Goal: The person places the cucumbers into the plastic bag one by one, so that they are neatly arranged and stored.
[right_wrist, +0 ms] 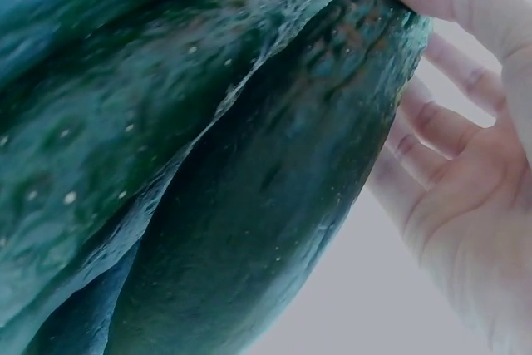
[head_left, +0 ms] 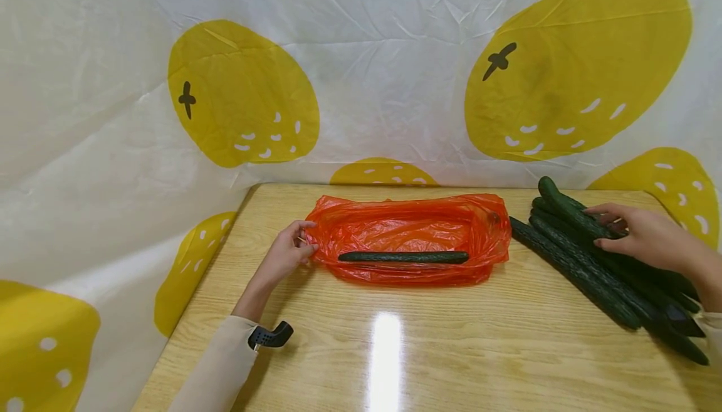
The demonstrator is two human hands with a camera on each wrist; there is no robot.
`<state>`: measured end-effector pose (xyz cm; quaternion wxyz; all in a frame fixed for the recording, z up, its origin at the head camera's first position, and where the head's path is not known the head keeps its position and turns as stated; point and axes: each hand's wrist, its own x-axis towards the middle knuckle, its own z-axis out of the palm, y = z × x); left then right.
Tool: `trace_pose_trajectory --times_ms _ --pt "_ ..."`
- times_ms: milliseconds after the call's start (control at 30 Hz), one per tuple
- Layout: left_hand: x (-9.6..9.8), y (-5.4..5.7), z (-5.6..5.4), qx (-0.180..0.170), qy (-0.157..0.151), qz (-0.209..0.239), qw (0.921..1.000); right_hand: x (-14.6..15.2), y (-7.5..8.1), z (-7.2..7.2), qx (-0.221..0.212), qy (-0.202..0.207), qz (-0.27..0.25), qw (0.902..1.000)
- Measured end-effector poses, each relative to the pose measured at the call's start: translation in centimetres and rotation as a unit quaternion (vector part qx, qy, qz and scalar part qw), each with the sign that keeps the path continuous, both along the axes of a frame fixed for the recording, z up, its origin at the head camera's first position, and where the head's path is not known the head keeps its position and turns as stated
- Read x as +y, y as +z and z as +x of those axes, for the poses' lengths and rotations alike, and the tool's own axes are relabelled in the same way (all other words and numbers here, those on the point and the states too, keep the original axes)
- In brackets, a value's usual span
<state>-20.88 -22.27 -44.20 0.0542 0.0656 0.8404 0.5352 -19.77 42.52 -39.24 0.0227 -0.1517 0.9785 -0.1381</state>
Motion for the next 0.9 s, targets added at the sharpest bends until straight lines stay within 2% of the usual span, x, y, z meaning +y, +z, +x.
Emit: trace_pose_trajectory --times_ms 233,533,900 --pt "0.1 0.2 0.1 -0.003 0.003 -0.006 1.0000 -0.8 0.6 0.2 0.051 0.012 0.002 0.9986" --pt "0.1 0.3 0.1 -0.006 0.005 -0.006 1.0000 -2.2 2.0 0.1 0.100 0.055 -0.002 0.9935" --pt "0.0 0.1 0.0 -0.006 -0.006 0.004 1.0000 -4.9 4.2 0.0 0.086 0.056 0.021 0.9944"
